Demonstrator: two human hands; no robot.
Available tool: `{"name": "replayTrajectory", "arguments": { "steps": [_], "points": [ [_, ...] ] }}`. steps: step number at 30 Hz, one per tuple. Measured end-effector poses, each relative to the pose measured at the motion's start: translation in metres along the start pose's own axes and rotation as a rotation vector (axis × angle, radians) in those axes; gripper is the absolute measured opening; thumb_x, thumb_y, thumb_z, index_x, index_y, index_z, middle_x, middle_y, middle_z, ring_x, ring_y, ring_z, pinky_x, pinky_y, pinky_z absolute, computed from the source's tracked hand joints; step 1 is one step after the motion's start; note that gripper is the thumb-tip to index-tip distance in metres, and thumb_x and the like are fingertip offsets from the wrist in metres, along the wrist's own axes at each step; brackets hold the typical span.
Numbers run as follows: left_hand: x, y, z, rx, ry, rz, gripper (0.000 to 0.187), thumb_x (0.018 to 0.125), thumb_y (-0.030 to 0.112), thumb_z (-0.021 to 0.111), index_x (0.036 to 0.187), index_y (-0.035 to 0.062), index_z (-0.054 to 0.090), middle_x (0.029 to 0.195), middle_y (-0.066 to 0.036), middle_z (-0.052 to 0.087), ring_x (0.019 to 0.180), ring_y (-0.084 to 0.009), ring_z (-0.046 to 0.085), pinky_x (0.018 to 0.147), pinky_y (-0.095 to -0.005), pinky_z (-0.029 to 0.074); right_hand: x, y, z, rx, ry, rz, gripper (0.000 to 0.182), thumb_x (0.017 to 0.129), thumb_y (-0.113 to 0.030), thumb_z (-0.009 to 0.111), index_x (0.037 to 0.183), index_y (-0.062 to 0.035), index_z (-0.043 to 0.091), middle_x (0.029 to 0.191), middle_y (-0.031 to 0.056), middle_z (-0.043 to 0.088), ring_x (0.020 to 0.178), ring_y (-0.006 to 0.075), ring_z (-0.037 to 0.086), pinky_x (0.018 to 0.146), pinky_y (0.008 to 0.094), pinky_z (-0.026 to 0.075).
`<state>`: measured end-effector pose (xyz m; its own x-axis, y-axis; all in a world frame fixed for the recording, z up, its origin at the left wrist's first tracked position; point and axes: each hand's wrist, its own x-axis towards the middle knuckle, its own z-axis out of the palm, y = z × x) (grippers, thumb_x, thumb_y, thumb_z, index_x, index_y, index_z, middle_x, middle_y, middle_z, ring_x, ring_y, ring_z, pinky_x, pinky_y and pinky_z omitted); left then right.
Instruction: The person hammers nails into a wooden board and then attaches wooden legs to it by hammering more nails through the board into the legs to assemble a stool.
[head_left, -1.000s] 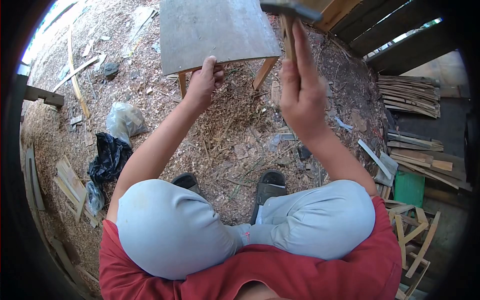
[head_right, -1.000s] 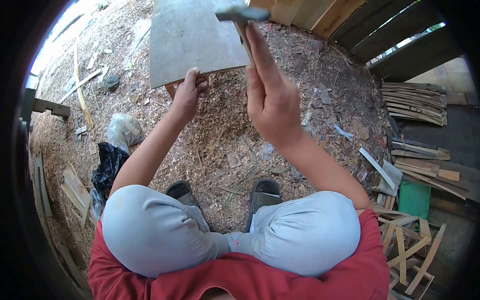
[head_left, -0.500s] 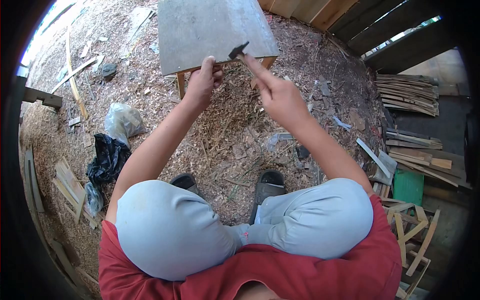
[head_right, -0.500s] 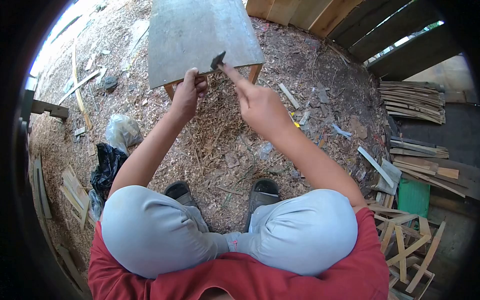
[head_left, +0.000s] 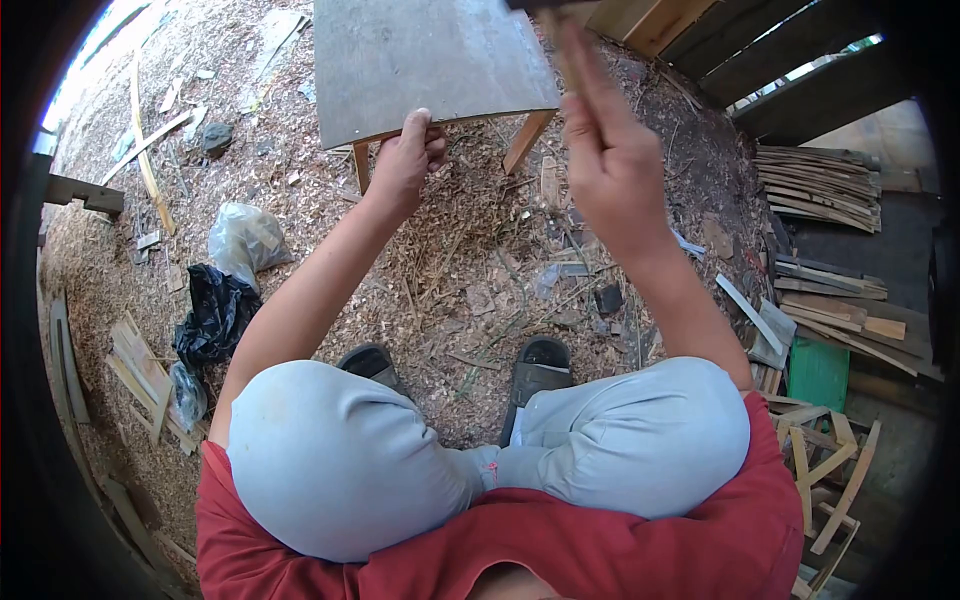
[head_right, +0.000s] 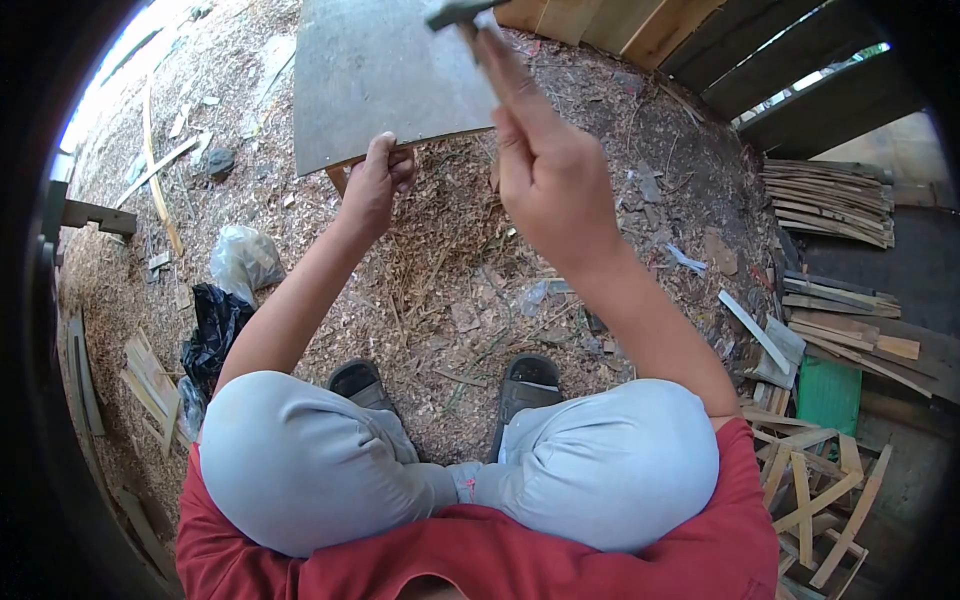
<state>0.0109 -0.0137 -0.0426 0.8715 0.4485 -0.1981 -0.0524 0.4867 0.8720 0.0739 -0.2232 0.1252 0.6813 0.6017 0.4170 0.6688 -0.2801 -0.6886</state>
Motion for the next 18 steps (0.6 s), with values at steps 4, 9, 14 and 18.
{"name": "replayTrajectory", "arguments": {
  "steps": [4,9,14,18],
  "points": [
    [-0.002,0.005,0.009,-0.019,0.058,-0.015,0.038,0.118,0.038,0.049,0.086,0.0163,0.044,0.074,0.004,0.037,0.067,-0.0109,0.04,0.061,-0.0312,0.036,-0.024,0.073,0.041,-0.132,-0.042,-0.257,0.065,0.112,-0.005,0.058,0.17,-0.0321,0.049,0.119,0.0106,0.083,0.061,0.0107,0.062,0.064,0.0312,0.054],
    [-0.004,0.005,0.007,-0.021,0.049,-0.024,0.039,0.118,0.038,0.049,0.086,0.0165,0.043,0.073,0.004,0.036,0.066,-0.0105,0.039,0.061,-0.0312,0.036,-0.014,0.032,0.017,-0.054,-0.123,0.07,0.067,0.114,-0.008,0.055,0.171,-0.0414,0.044,0.112,0.014,0.082,0.06,0.0086,0.057,0.06,0.031,0.051],
    [-0.005,0.009,0.009,-0.023,0.028,-0.013,0.039,0.118,0.039,0.048,0.086,0.0168,0.042,0.073,0.004,0.035,0.066,-0.0104,0.039,0.061,-0.0313,0.036,-0.021,0.031,0.028,0.072,0.208,-0.292,0.067,0.114,-0.009,0.056,0.173,-0.0383,0.042,0.109,0.0143,0.083,0.06,0.0104,0.058,0.06,0.0325,0.053],
    [-0.002,0.004,0.009,0.002,-0.001,-0.008,0.039,0.118,0.039,0.047,0.086,0.0167,0.042,0.073,0.004,0.036,0.066,-0.011,0.04,0.062,-0.0313,0.037,-0.039,0.062,0.04,-0.174,-0.225,-0.015,0.07,0.113,-0.009,0.057,0.174,-0.0357,0.038,0.076,0.0178,0.072,0.058,0.0298,0.068,0.062,0.0454,0.056]
  ]
}}
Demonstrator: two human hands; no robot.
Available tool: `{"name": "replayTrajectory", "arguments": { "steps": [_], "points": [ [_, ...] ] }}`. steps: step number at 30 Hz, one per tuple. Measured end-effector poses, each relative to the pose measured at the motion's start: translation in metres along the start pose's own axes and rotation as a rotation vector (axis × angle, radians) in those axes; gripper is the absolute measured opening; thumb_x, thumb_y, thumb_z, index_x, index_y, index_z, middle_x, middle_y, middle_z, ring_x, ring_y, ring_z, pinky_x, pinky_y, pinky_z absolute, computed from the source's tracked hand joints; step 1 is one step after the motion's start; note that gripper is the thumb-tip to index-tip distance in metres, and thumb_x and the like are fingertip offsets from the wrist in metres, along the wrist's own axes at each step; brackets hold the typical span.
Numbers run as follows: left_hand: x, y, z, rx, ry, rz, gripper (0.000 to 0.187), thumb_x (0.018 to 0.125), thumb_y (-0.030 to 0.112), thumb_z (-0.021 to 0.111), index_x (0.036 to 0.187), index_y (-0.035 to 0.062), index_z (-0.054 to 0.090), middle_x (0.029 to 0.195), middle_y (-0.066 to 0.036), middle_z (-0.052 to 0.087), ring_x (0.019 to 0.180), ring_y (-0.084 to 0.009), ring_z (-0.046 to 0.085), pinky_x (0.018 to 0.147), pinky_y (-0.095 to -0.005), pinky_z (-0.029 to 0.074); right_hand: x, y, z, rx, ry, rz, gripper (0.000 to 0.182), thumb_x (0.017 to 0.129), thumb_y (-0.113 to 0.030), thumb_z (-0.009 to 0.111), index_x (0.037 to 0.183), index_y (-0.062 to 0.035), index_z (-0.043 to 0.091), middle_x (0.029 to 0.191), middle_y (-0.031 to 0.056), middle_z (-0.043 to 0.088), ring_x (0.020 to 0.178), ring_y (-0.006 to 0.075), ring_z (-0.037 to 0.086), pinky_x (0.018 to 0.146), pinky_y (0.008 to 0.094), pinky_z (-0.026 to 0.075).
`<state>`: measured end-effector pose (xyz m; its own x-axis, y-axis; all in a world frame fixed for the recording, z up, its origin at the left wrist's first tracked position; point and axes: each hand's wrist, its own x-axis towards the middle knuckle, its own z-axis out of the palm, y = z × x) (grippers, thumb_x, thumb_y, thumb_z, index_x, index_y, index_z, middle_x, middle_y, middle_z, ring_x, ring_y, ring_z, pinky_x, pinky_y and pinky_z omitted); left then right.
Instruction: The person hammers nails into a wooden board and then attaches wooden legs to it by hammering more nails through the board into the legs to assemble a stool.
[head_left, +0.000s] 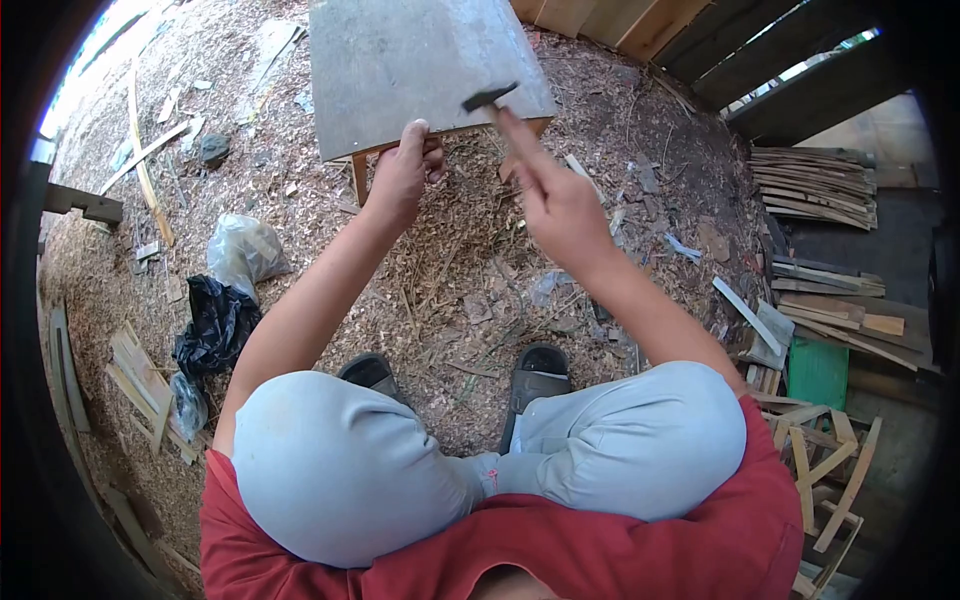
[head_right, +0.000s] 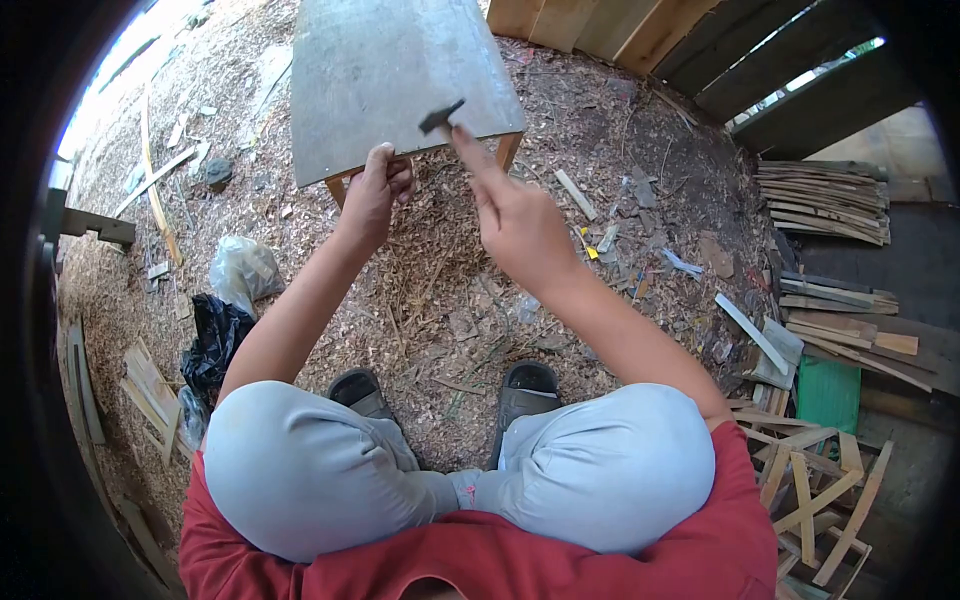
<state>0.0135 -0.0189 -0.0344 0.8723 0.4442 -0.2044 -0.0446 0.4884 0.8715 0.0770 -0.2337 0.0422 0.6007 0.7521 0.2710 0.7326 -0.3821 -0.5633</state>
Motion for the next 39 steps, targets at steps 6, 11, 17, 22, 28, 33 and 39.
{"name": "replayTrajectory", "arguments": {
  "steps": [6,11,17,22,28,33,39],
  "points": [
    [-0.001,0.003,-0.005,0.014,-0.023,0.007,0.039,0.118,0.039,0.047,0.086,0.016,0.043,0.075,0.003,0.037,0.068,-0.0119,0.04,0.065,-0.0323,0.039,0.005,-0.018,-0.019,0.192,0.15,-0.008,0.068,0.111,-0.011,0.062,0.172,-0.0338,0.043,0.078,0.0189,0.07,0.06,0.0271,0.068,0.062,0.0399,0.054],
    [0.003,-0.008,-0.014,-0.004,-0.036,0.009,0.038,0.117,0.039,0.048,0.088,0.016,0.044,0.078,0.002,0.04,0.07,-0.0126,0.044,0.067,-0.0332,0.04,-0.006,-0.008,0.0,0.307,0.07,0.245,0.054,0.111,-0.019,0.066,0.163,-0.0178,0.055,0.081,0.014,0.072,0.063,0.021,0.065,0.065,0.0368,0.052],
    [0.002,-0.005,-0.014,-0.014,-0.041,-0.047,0.035,0.116,0.035,0.048,0.121,0.0051,0.067,0.113,-0.011,0.078,0.094,-0.0208,0.067,0.092,-0.0407,0.055,0.004,-0.003,0.002,0.439,0.025,0.355,0.032,0.109,-0.023,0.069,0.13,0.0007,0.07,0.075,0.0045,0.065,0.065,0.0109,0.056,0.061,0.0336,0.045],
    [-0.009,0.009,-0.012,-0.089,-0.118,-0.101,0.04,0.117,0.04,0.053,0.133,0.0064,0.068,0.132,-0.014,0.076,0.109,-0.0244,0.07,0.105,-0.0475,0.055,0.004,-0.003,0.005,0.477,0.04,0.346,0.027,0.109,-0.021,0.069,0.124,0.0014,0.071,0.074,0.0029,0.063,0.065,0.0091,0.053,0.06,0.0328,0.043],
    [-0.014,0.014,-0.011,-0.105,0.0,-0.172,0.037,0.114,0.041,0.062,0.131,0.0092,0.068,0.127,-0.011,0.076,0.109,-0.0212,0.069,0.104,-0.0468,0.055,0.005,-0.004,0.007,0.472,0.049,0.335,0.027,0.109,-0.021,0.069,0.124,0.0006,0.071,0.076,0.0033,0.065,0.065,0.0089,0.054,0.06,0.0319,0.044],
    [-0.011,0.014,-0.014,-0.116,-0.01,-0.213,0.039,0.113,0.044,0.063,0.13,0.01,0.069,0.126,-0.009,0.076,0.106,-0.0201,0.067,0.103,-0.045,0.054,0.011,-0.004,0.007,0.485,0.038,0.332,0.027,0.108,-0.021,0.07,0.126,0.0,0.071,0.076,0.0041,0.066,0.065,0.0091,0.055,0.06,0.0322,0.044],
    [-0.01,0.013,-0.018,-0.089,-0.033,-0.229,0.041,0.113,0.047,0.063,0.129,0.009,0.069,0.127,-0.008,0.075,0.108,-0.0198,0.066,0.105,-0.0447,0.053,0.027,-0.006,0.007,0.411,-0.007,0.323,0.03,0.103,-0.024,0.076,0.123,-0.0016,0.074,0.072,0.0039,0.065,0.062,0.0106,0.055,0.059,0.0332,0.045]
  ]
}}
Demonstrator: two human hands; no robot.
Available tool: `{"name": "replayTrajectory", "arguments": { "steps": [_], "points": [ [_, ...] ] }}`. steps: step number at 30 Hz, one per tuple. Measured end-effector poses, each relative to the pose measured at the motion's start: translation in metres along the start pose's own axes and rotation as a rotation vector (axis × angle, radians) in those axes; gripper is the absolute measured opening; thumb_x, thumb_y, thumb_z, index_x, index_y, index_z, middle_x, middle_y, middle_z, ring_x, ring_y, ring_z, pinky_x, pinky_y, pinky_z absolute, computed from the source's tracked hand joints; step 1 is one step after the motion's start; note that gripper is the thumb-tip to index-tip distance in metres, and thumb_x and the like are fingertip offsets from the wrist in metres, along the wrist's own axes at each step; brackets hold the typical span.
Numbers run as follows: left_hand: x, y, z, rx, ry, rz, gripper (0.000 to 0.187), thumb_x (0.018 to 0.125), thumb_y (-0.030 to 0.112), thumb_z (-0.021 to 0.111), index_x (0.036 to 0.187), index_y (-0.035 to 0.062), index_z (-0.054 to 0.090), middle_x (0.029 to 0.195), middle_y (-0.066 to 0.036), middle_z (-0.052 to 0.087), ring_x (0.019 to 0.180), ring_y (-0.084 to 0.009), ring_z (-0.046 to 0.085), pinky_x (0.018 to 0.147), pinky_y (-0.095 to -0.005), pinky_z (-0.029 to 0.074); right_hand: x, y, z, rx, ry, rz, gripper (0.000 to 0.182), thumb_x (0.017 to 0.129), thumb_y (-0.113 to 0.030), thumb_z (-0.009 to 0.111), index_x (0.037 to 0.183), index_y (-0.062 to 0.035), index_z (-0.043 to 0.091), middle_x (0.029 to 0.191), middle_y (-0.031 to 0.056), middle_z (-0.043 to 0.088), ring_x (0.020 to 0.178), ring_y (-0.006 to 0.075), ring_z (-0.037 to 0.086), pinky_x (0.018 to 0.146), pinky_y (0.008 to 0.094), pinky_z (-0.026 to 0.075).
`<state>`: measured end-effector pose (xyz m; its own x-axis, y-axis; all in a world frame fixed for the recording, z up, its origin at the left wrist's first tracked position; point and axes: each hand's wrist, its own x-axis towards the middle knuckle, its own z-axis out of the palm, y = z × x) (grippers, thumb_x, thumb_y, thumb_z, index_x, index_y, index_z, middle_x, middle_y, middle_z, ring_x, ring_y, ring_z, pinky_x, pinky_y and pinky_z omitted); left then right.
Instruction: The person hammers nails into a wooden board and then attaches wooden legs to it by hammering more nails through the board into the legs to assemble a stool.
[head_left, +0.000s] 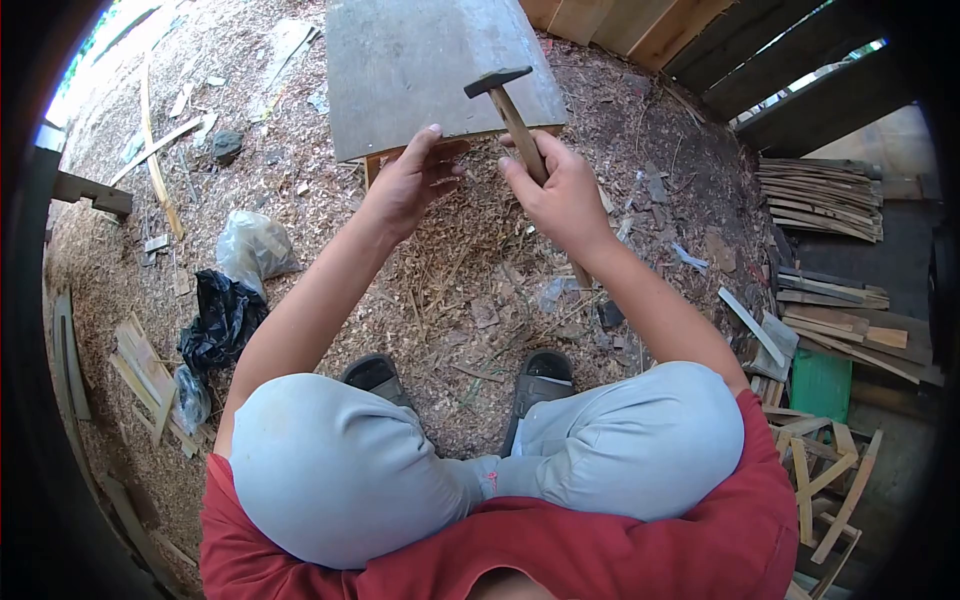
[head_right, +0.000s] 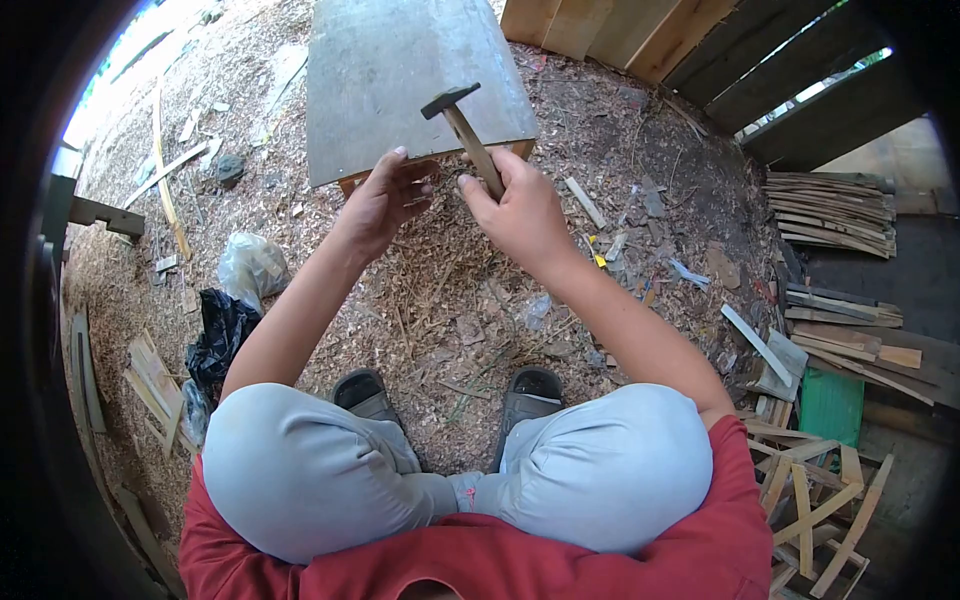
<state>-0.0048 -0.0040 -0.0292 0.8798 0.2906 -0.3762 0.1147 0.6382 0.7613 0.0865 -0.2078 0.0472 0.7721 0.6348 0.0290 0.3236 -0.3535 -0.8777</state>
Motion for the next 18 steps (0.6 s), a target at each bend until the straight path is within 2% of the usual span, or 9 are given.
{"name": "replayTrajectory", "arguments": {
  "steps": [4,6,7,9,18],
  "points": [
    [-0.002,0.003,0.0,-0.019,-0.055,0.009,0.04,0.114,0.046,0.061,0.129,0.0095,0.069,0.129,-0.008,0.074,0.11,-0.0205,0.067,0.107,-0.0454,0.053,0.017,-0.01,0.001,-0.122,0.003,-0.005,0.031,0.1,-0.026,0.079,0.119,-0.0023,0.077,0.07,0.0054,0.066,0.061,0.0124,0.058,0.059,0.0334,0.047],
    [-0.001,0.003,-0.003,-0.002,-0.05,0.011,0.039,0.115,0.045,0.061,0.13,0.0099,0.069,0.13,-0.008,0.074,0.11,-0.0208,0.067,0.107,-0.0457,0.053,0.027,-0.011,0.005,-0.143,-0.011,-0.024,0.029,0.098,-0.028,0.08,0.115,-0.0035,0.08,0.073,0.0092,0.071,0.064,0.0152,0.066,0.062,0.0339,0.051],
    [0.0,0.003,-0.004,0.015,-0.047,0.012,0.039,0.115,0.045,0.06,0.131,0.0102,0.068,0.131,-0.008,0.074,0.111,-0.021,0.067,0.107,-0.0459,0.053,0.031,-0.01,0.007,-0.144,-0.012,-0.026,0.029,0.098,-0.028,0.08,0.115,-0.0035,0.08,0.073,0.0092,0.071,0.064,0.0152,0.066,0.062,0.0339,0.051],
    [0.0,0.002,-0.006,0.013,-0.054,0.007,0.039,0.115,0.045,0.06,0.131,0.0104,0.068,0.131,-0.008,0.074,0.111,-0.0211,0.068,0.107,-0.0458,0.053,0.037,-0.004,0.014,-0.144,-0.019,-0.078,0.027,0.101,-0.023,0.082,0.118,-0.0023,0.079,0.076,-0.0022,0.067,0.068,0.0044,0.057,0.061,0.026,0.046],
    [0.001,0.003,-0.01,0.018,-0.103,-0.003,0.042,0.117,0.044,0.057,0.136,0.0077,0.067,0.132,-0.009,0.074,0.114,-0.0213,0.069,0.104,-0.0438,0.055,0.049,-0.007,0.019,-0.148,-0.04,-0.105,0.024,0.1,-0.02,0.082,0.115,-0.0013,0.079,0.078,0.001,0.072,0.071,0.0057,0.064,0.064,0.0257,0.051]
  ]
}}
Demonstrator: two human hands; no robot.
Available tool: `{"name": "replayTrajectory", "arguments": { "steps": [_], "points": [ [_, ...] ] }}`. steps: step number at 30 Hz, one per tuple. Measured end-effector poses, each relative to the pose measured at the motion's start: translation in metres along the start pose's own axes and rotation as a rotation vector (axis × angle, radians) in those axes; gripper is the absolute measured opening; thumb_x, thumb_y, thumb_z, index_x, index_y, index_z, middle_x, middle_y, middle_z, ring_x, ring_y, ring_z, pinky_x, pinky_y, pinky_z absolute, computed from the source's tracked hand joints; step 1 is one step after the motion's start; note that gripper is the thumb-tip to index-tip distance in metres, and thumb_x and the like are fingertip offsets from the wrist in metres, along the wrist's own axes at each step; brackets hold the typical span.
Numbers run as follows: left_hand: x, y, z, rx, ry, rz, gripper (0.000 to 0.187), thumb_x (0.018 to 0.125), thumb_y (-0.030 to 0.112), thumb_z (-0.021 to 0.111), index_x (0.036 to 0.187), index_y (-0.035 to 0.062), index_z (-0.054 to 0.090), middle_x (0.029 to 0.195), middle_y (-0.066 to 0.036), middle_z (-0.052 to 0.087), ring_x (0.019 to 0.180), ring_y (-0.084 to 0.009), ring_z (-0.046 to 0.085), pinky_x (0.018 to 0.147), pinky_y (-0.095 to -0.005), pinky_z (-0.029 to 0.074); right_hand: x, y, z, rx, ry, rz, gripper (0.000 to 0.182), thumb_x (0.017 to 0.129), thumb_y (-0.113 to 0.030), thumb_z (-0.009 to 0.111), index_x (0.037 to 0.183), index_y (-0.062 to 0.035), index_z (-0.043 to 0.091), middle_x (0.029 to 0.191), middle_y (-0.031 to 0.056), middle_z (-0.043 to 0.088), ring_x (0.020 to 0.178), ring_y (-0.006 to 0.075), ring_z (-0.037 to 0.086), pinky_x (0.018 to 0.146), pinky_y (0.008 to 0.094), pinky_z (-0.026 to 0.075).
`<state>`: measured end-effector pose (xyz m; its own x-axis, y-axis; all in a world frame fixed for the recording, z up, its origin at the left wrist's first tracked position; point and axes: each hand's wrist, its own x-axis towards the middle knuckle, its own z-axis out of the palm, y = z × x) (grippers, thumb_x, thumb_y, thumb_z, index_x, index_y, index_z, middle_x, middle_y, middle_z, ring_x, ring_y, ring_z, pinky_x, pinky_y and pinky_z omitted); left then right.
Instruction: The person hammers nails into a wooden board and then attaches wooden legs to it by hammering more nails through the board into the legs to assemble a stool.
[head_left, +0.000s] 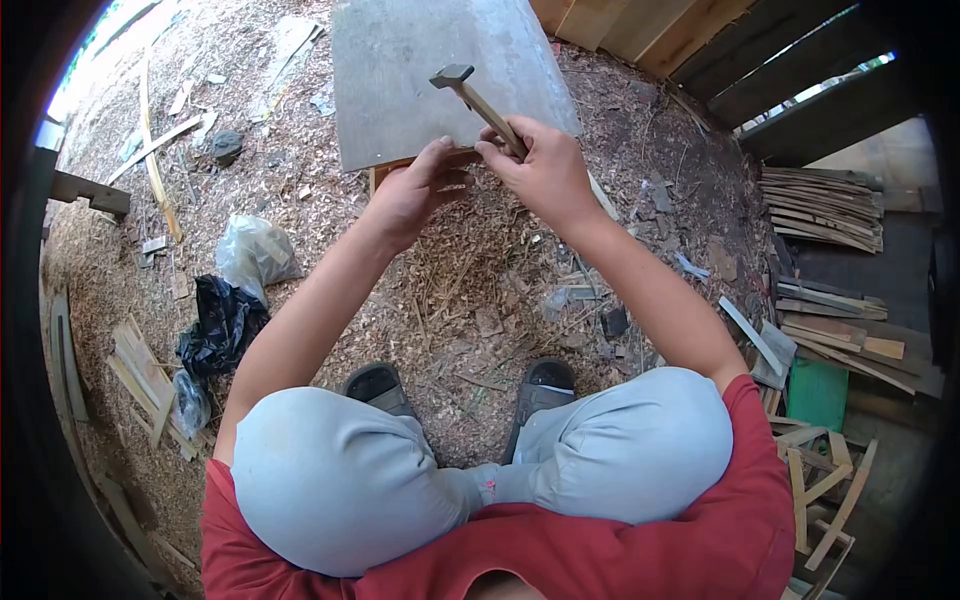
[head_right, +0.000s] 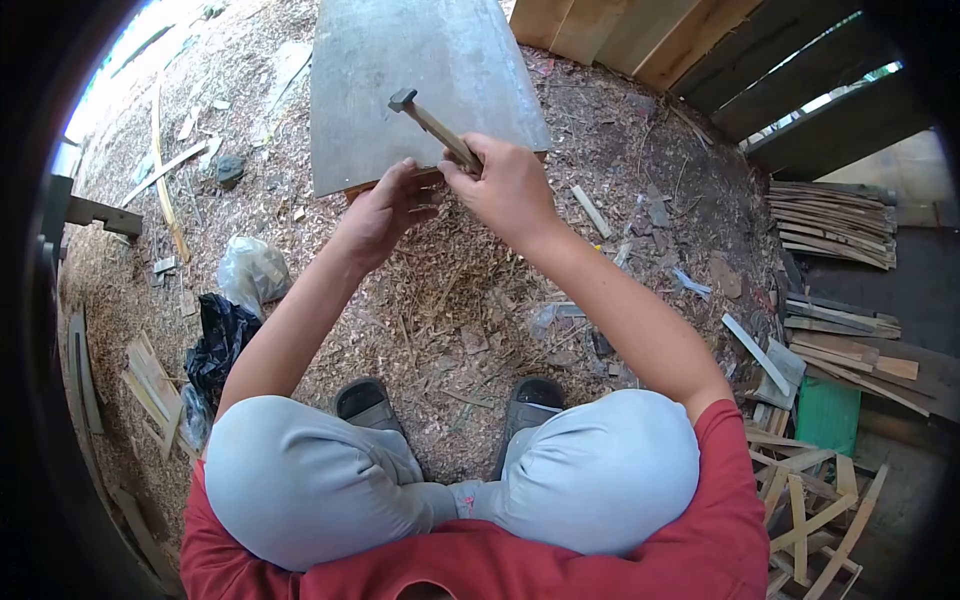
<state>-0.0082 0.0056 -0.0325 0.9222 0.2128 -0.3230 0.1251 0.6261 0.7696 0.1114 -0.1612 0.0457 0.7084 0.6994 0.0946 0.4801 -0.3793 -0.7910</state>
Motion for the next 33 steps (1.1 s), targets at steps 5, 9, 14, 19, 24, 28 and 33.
{"name": "replayTrajectory", "arguments": {
  "steps": [5,9,14,19,24,28,33],
  "points": [
    [-0.001,0.002,0.003,0.037,0.026,0.012,0.046,0.117,0.045,0.057,0.136,0.005,0.069,0.129,-0.009,0.076,0.112,-0.0207,0.071,0.104,-0.0425,0.056,0.002,0.003,0.002,-0.067,0.026,-0.089,0.021,0.1,-0.023,0.078,0.109,-0.0046,0.079,0.078,0.0176,0.074,0.066,0.0297,0.073,0.063,0.0415,0.054],
    [-0.001,0.002,0.003,0.073,0.031,0.03,0.046,0.116,0.043,0.059,0.137,0.0037,0.07,0.127,-0.009,0.077,0.109,-0.02,0.072,0.101,-0.0408,0.058,0.0,0.0,0.003,-0.041,0.031,-0.105,0.016,0.101,-0.02,0.077,0.108,-0.0047,0.078,0.076,0.0187,0.072,0.064,0.0319,0.071,0.062,0.0426,0.053],
    [0.0,-0.001,0.001,0.093,0.033,0.044,0.045,0.116,0.042,0.059,0.137,0.0036,0.07,0.127,-0.009,0.077,0.111,-0.0202,0.073,0.099,-0.0409,0.06,0.001,0.008,0.006,-0.059,0.029,-0.123,0.016,0.101,-0.019,0.078,0.106,-0.0044,0.076,0.074,0.017,0.071,0.062,0.0295,0.07,0.06,0.0413,0.052],
    [0.005,-0.014,-0.005,-0.212,-0.044,0.238,0.036,0.117,0.031,0.057,0.136,0.0034,0.069,0.132,-0.011,0.075,0.125,-0.0233,0.07,0.111,-0.044,0.056,-0.003,0.008,-0.004,0.052,0.037,-0.014,0.019,0.101,-0.022,0.08,0.107,-0.005,0.075,0.068,0.0078,0.069,0.059,0.0145,0.064,0.057,0.0347,0.047],
    [0.003,-0.009,0.013,-0.321,0.131,0.39,0.026,0.115,0.02,0.059,0.131,0.0018,0.066,0.135,-0.012,0.072,0.129,-0.0243,0.067,0.122,-0.0461,0.05,-0.011,0.03,-0.012,0.193,0.09,0.013,0.023,0.103,-0.025,0.079,0.112,-0.0045,0.074,0.072,-0.0013,0.064,0.064,0.0065,0.056,0.057,0.0286,0.043],
    [0.004,0.023,0.014,-0.282,0.261,0.487,0.02,0.112,0.016,0.061,0.124,0.0006,0.064,0.126,-0.01,0.071,0.127,-0.0245,0.068,0.125,-0.0469,0.049,-0.02,0.015,-0.026,0.218,0.112,0.035,0.024,0.104,-0.025,0.079,0.114,-0.0037,0.073,0.075,-0.0021,0.063,0.065,0.0058,0.053,0.058,0.0281,0.041],
    [-0.023,0.104,0.028,-0.183,0.361,0.686,0.021,0.112,0.02,0.06,0.112,0.0002,0.067,0.113,-0.013,0.074,0.107,-0.0254,0.076,0.1,-0.0446,0.068,-0.031,-0.017,-0.045,0.313,0.134,-0.057,0.022,0.11,-0.024,0.072,0.117,-0.0032,0.072,0.077,-0.0044,0.06,0.067,0.0035,0.05,0.06,0.0258,0.04]
  ]
}}
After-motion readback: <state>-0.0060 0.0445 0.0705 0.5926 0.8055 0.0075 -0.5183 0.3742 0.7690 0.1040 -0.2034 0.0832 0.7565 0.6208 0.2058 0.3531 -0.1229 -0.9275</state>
